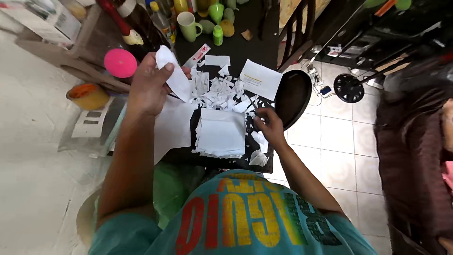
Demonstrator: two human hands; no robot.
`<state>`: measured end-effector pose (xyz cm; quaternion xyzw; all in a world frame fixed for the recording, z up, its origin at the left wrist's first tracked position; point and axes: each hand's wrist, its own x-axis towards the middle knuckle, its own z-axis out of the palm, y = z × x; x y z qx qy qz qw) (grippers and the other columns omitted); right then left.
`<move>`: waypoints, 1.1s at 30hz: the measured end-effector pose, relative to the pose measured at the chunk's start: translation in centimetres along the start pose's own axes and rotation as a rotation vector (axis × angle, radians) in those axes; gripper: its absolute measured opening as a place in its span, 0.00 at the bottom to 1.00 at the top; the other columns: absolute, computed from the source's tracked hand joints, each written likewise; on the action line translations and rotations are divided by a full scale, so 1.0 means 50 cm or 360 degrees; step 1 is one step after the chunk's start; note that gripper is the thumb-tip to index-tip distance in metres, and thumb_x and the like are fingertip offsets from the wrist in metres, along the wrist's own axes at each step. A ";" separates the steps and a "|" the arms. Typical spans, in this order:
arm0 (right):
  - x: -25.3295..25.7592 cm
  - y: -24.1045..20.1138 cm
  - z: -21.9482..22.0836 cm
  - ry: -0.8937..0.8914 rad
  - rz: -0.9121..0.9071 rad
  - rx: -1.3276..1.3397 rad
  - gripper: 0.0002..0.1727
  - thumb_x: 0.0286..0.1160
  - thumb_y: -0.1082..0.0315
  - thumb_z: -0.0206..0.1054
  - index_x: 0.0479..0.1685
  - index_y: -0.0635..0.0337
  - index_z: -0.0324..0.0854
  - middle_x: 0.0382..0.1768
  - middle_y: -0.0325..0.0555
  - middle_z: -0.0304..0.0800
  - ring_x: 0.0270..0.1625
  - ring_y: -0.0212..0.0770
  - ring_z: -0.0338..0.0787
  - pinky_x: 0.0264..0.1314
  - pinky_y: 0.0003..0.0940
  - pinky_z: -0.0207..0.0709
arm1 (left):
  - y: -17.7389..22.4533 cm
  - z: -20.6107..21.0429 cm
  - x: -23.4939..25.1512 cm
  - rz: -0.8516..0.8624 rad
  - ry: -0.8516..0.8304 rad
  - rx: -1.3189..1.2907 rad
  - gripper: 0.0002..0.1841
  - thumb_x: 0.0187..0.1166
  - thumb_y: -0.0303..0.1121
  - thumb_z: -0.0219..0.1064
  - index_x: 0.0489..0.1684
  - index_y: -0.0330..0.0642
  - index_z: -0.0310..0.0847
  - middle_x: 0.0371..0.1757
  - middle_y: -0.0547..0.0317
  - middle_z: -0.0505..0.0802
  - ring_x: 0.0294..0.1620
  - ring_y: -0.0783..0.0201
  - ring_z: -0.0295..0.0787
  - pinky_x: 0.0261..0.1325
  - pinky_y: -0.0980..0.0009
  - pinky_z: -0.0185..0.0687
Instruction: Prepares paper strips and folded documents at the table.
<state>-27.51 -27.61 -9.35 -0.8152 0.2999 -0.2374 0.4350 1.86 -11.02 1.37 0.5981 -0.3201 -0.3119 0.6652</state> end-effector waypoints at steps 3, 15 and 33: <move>0.040 -0.106 0.029 -0.0126 -0.0333 0.0332 0.27 0.79 0.67 0.66 0.74 0.75 0.74 0.72 0.65 0.81 0.73 0.51 0.83 0.77 0.45 0.75 | 0.030 0.083 -0.026 -0.0036 -0.0173 -0.0050 0.10 0.90 0.28 0.50 0.64 0.49 0.66 0.47 0.67 0.95 0.48 0.68 0.96 0.54 0.71 0.93; -0.004 -0.060 -0.047 -0.0347 0.0151 0.0731 0.09 0.77 0.71 0.69 0.49 0.67 0.84 0.31 0.37 0.87 0.30 0.24 0.83 0.36 0.22 0.80 | -0.089 0.213 -0.074 -0.0370 -0.0047 -0.0295 0.10 0.89 0.23 0.53 0.61 0.45 0.66 0.53 0.62 0.94 0.50 0.68 0.95 0.54 0.70 0.92; 0.000 -0.054 -0.149 -0.0609 0.0125 0.0263 0.07 0.75 0.73 0.71 0.46 0.68 0.88 0.37 0.44 0.89 0.36 0.27 0.82 0.43 0.26 0.77 | -0.170 0.320 -0.088 -0.0476 -0.0897 0.0402 0.13 0.82 0.29 0.67 0.59 0.35 0.85 0.56 0.56 0.90 0.56 0.72 0.84 0.65 0.67 0.79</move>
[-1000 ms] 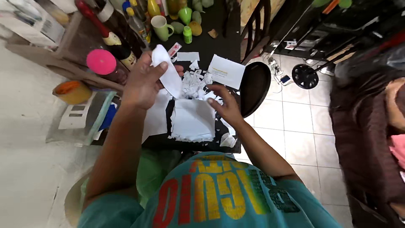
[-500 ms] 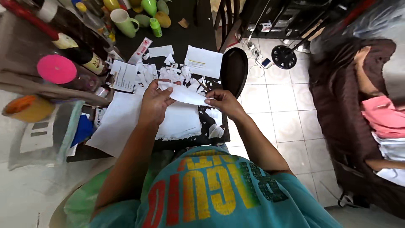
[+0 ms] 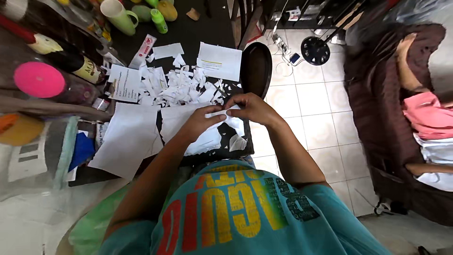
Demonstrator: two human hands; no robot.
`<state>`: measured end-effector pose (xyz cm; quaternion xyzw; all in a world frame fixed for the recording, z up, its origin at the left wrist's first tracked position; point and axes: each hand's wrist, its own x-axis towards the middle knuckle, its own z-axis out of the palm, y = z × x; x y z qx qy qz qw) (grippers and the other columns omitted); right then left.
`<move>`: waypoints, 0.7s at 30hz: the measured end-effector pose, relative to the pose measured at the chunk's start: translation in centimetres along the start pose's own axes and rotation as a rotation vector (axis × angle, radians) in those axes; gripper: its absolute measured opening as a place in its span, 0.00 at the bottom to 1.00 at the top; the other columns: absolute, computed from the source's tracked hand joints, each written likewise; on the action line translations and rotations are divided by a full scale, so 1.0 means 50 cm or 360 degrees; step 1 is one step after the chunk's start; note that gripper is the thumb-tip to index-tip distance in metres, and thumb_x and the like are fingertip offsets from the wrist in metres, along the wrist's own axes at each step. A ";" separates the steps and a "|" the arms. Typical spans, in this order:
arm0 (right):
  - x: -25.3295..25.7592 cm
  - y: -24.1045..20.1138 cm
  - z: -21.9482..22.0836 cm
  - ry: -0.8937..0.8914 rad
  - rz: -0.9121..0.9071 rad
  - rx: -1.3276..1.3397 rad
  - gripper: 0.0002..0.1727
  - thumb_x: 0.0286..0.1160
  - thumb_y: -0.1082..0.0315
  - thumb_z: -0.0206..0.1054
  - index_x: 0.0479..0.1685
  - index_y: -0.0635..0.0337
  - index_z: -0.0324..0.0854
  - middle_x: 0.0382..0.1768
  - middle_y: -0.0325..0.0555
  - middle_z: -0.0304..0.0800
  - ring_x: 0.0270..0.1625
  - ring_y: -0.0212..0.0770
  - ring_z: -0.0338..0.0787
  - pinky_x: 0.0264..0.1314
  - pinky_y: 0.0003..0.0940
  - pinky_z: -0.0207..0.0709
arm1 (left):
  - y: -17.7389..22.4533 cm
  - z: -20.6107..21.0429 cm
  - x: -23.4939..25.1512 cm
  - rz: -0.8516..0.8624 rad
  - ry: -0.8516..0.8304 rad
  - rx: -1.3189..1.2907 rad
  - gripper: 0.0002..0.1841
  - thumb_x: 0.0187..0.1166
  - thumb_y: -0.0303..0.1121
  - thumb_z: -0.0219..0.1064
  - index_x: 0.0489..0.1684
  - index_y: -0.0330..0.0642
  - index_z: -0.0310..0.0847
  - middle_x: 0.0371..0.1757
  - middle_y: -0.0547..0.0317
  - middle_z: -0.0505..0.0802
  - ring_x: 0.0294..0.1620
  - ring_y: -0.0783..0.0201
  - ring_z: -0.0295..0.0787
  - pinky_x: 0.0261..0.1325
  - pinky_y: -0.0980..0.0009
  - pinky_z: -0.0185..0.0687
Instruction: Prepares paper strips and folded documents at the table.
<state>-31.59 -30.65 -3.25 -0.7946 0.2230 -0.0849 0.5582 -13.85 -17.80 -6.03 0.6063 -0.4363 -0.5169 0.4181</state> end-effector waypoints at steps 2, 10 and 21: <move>0.006 0.006 -0.004 0.0031 0.0036 -0.0012 0.07 0.74 0.74 0.72 0.45 0.67 0.88 0.38 0.45 0.90 0.37 0.28 0.83 0.44 0.27 0.79 | 0.001 0.003 0.008 -0.0070 0.0039 0.0041 0.07 0.82 0.29 0.67 0.49 0.35 0.87 0.46 0.60 0.90 0.47 0.75 0.83 0.57 0.70 0.80; 0.051 0.240 0.035 0.0799 0.0460 -0.0244 0.14 0.81 0.71 0.64 0.56 0.73 0.84 0.57 0.66 0.88 0.60 0.59 0.89 0.66 0.57 0.80 | -0.017 -0.027 0.023 -0.0109 0.0165 0.0135 0.07 0.83 0.29 0.67 0.49 0.36 0.88 0.39 0.61 0.91 0.38 0.75 0.85 0.49 0.74 0.82; -0.017 0.373 0.190 0.0784 0.0577 -0.0638 0.20 0.73 0.83 0.63 0.65 0.70 0.83 0.62 0.70 0.86 0.69 0.70 0.84 0.70 0.62 0.78 | -0.008 -0.038 0.033 -0.0215 0.0177 0.0211 0.07 0.84 0.30 0.66 0.50 0.40 0.88 0.40 0.64 0.92 0.39 0.77 0.84 0.48 0.76 0.80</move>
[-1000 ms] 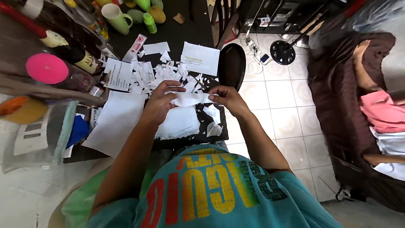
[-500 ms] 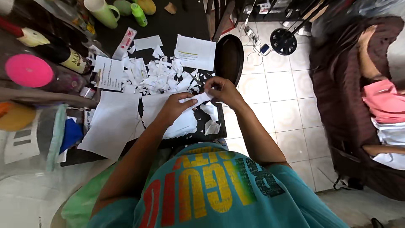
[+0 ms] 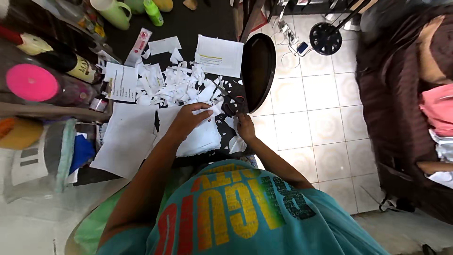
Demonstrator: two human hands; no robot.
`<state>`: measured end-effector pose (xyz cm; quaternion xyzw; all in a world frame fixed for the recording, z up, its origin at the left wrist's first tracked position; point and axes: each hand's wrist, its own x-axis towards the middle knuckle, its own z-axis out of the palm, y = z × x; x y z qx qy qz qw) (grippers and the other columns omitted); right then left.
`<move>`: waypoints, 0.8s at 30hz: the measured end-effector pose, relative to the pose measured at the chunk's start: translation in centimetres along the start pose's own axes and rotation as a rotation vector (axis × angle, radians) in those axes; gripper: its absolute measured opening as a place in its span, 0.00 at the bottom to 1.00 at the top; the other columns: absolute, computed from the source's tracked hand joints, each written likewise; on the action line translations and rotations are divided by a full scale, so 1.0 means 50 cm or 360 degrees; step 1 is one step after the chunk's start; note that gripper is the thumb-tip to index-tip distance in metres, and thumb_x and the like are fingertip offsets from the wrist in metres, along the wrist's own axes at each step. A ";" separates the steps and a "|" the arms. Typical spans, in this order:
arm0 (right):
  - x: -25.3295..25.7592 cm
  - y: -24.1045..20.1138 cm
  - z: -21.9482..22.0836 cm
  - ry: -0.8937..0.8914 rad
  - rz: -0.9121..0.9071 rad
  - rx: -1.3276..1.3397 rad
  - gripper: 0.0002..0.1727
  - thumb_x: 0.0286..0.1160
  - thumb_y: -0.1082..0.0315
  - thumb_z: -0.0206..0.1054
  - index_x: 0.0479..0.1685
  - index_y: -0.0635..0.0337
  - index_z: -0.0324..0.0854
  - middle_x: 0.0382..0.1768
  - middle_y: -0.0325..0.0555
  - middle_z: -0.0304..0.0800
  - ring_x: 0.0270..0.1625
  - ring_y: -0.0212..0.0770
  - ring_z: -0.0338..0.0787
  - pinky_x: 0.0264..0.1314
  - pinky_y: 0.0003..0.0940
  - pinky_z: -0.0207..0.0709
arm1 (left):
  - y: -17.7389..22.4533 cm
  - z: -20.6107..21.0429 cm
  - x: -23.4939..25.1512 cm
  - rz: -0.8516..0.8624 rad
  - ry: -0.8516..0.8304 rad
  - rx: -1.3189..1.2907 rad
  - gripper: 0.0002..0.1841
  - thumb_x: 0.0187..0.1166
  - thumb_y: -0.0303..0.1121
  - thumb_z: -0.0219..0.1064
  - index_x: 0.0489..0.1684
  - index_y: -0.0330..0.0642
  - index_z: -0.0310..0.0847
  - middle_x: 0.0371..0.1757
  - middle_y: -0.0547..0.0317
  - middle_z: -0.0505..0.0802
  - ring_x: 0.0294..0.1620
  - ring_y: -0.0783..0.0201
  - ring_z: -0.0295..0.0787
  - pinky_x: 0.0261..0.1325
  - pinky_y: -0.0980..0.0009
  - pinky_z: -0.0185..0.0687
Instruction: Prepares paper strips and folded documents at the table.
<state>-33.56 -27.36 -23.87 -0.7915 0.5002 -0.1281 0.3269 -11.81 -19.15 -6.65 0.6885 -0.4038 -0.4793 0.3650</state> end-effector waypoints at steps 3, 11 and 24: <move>-0.013 0.004 -0.014 -0.0146 -0.0199 0.0045 0.15 0.71 0.83 0.65 0.56 0.71 0.87 0.57 0.69 0.88 0.64 0.67 0.87 0.69 0.61 0.80 | -0.001 0.004 0.006 0.0049 0.0005 0.0054 0.08 0.84 0.30 0.66 0.50 0.37 0.88 0.52 0.57 0.91 0.52 0.73 0.84 0.62 0.66 0.79; 0.067 0.008 -0.043 -0.0009 -0.0210 -0.0021 0.15 0.74 0.74 0.69 0.57 0.73 0.86 0.62 0.72 0.85 0.69 0.69 0.84 0.72 0.61 0.77 | -0.006 0.009 0.025 0.0018 0.0003 0.0008 0.04 0.82 0.28 0.68 0.45 0.37 0.86 0.40 0.60 0.91 0.41 0.74 0.85 0.52 0.72 0.82; 0.179 -0.081 -0.032 -0.0399 0.0062 -0.0514 0.40 0.67 0.67 0.77 0.83 0.67 0.69 0.75 0.76 0.73 0.78 0.75 0.72 0.76 0.72 0.62 | 0.007 0.000 0.036 -0.0107 -0.0004 0.0070 0.06 0.81 0.28 0.69 0.48 0.36 0.86 0.43 0.54 0.90 0.42 0.69 0.83 0.51 0.66 0.80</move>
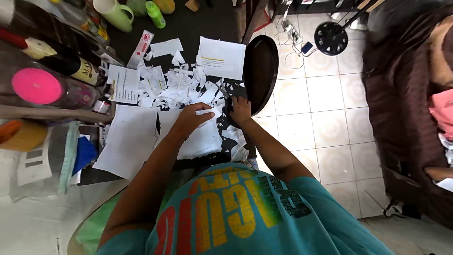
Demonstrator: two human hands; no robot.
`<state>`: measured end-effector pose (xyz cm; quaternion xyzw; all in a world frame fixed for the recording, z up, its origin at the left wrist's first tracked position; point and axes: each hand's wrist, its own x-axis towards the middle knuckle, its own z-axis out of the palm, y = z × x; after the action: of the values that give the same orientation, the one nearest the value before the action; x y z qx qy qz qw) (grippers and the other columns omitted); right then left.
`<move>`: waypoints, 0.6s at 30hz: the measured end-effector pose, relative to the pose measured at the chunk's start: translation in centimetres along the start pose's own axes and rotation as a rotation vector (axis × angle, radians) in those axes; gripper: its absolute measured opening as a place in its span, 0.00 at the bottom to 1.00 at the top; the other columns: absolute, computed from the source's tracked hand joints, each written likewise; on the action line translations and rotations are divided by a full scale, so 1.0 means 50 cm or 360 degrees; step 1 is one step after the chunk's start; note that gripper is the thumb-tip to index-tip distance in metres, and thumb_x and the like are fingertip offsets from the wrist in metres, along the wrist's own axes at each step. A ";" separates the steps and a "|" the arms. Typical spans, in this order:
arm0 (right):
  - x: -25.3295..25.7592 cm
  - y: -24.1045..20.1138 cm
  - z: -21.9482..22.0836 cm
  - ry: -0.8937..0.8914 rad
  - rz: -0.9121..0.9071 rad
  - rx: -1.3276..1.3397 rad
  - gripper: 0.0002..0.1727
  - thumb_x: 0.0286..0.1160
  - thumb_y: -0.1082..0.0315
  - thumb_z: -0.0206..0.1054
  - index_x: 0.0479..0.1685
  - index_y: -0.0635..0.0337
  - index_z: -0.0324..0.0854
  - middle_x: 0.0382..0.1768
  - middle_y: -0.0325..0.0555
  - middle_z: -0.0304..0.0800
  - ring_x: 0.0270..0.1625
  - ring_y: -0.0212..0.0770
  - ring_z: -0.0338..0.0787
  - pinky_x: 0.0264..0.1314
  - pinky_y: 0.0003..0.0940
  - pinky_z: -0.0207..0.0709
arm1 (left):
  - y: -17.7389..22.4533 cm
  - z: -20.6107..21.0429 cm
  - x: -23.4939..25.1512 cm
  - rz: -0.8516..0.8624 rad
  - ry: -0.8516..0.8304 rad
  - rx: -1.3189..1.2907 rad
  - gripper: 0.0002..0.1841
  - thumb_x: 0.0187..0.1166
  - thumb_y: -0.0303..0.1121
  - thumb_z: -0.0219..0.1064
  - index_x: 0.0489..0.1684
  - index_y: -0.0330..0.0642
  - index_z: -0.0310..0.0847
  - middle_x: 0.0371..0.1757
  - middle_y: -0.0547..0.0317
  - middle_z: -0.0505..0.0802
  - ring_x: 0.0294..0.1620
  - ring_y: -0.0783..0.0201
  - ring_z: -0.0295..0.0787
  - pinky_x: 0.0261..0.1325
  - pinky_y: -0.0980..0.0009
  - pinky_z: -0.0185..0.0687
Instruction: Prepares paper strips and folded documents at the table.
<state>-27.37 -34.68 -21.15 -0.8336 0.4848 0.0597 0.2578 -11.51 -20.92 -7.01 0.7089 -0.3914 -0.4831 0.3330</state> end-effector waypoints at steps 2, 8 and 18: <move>0.006 -0.009 -0.015 -0.0101 0.0092 -0.0006 0.42 0.66 0.68 0.77 0.85 0.66 0.66 0.76 0.77 0.71 0.79 0.75 0.71 0.76 0.72 0.63 | -0.004 -0.001 0.002 0.0027 -0.0001 -0.0006 0.06 0.81 0.28 0.69 0.47 0.37 0.87 0.42 0.55 0.90 0.41 0.69 0.83 0.50 0.67 0.80; 0.015 -0.030 -0.085 -0.0429 0.0281 0.0059 0.35 0.70 0.59 0.76 0.79 0.61 0.74 0.69 0.67 0.83 0.73 0.68 0.81 0.72 0.73 0.67 | -0.006 -0.006 0.004 0.0042 0.0011 -0.0023 0.06 0.83 0.29 0.66 0.47 0.36 0.86 0.44 0.54 0.89 0.44 0.67 0.82 0.53 0.62 0.78; -0.069 0.053 -0.099 -0.0316 0.0233 0.1367 0.31 0.80 0.56 0.71 0.76 0.66 0.73 0.61 0.61 0.85 0.58 0.49 0.86 0.65 0.49 0.79 | -0.016 -0.017 0.013 0.0094 0.0025 -0.0151 0.06 0.84 0.30 0.66 0.43 0.36 0.83 0.37 0.57 0.86 0.37 0.71 0.80 0.47 0.69 0.78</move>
<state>-32.16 -35.44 -16.68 -0.6046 0.4962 -0.0494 0.6211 -10.38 -21.03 -7.68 0.6842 -0.3863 -0.4854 0.3835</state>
